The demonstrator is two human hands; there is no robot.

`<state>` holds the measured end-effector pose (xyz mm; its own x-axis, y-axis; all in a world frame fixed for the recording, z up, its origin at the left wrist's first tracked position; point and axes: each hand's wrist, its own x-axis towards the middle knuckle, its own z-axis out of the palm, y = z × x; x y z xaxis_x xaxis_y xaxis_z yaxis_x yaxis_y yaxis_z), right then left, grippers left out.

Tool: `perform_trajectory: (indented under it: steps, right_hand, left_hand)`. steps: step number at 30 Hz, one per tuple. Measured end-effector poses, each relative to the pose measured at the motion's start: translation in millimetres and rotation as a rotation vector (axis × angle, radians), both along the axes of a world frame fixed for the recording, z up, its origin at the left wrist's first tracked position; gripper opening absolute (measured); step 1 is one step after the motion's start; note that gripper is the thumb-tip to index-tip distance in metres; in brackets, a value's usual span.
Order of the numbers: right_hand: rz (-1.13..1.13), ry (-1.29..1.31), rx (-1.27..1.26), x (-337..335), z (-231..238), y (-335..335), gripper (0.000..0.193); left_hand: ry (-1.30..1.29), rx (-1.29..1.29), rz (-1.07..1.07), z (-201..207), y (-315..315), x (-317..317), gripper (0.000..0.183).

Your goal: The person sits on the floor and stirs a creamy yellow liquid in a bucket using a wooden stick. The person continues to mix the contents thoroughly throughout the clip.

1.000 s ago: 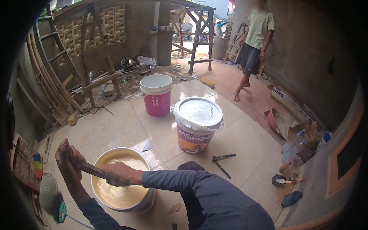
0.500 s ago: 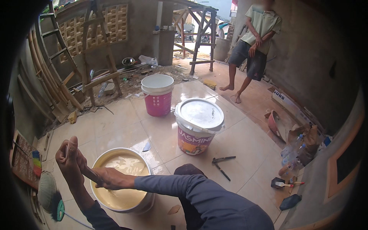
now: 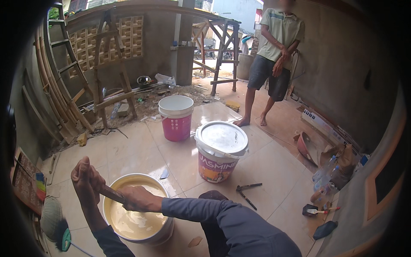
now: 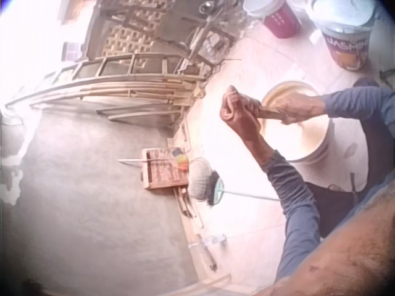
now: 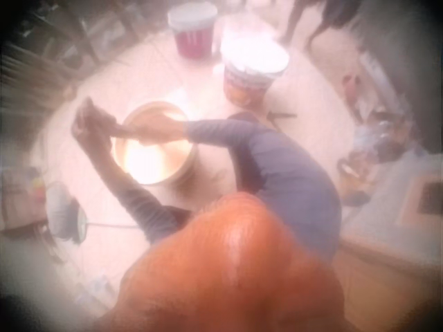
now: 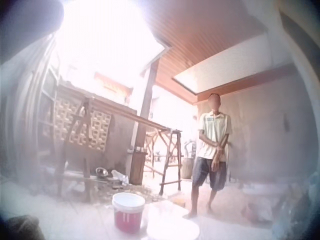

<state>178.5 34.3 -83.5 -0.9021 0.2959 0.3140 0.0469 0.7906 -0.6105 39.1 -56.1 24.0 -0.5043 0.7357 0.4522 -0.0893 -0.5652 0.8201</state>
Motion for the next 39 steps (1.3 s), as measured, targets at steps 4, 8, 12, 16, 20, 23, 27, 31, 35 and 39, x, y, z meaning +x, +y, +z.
perform_trajectory:
  steps: [4,8,12,16,20,23,27,31,35,39]
  right_hand:
    - [0.105,-0.028,-0.107,1,3,-20,0.03]
    - [0.21,0.026,-0.224,-4,-4,-33,0.039]
    - [0.21,0.075,-0.242,-19,-18,-41,0.039]
    - [0.187,0.195,-0.223,-32,-18,-32,0.04]
    - [0.062,0.321,-0.111,-29,-21,-8,0.038]
    - [-0.003,0.207,-0.056,-22,-18,7,0.033]
    - [-0.047,0.122,0.008,-5,-16,14,0.031]
    - [0.013,0.092,0.037,5,-18,5,0.031]
    - [0.14,0.077,-0.1,7,-3,-21,0.038]
    - [0.25,0.107,-0.239,1,-10,-35,0.041]
  left_hand:
    - [-0.041,-0.084,0.098,8,-12,-4,0.048]
    - [0.005,-0.162,0.192,19,-24,6,0.047]
    - [0.045,-0.184,0.243,28,-30,22,0.045]
    - [0.098,-0.113,0.202,14,-17,23,0.042]
    - [0.096,0.05,0.127,-5,4,9,0.042]
    - [-0.006,0.13,0.062,-14,12,0,0.042]
    - [-0.057,0.132,-0.044,-11,17,1,0.044]
    - [-0.067,0.045,-0.102,-5,4,-3,0.046]
    - [-0.021,-0.053,0.046,6,-13,1,0.047]
    - [0.046,-0.153,0.128,27,-27,27,0.046]
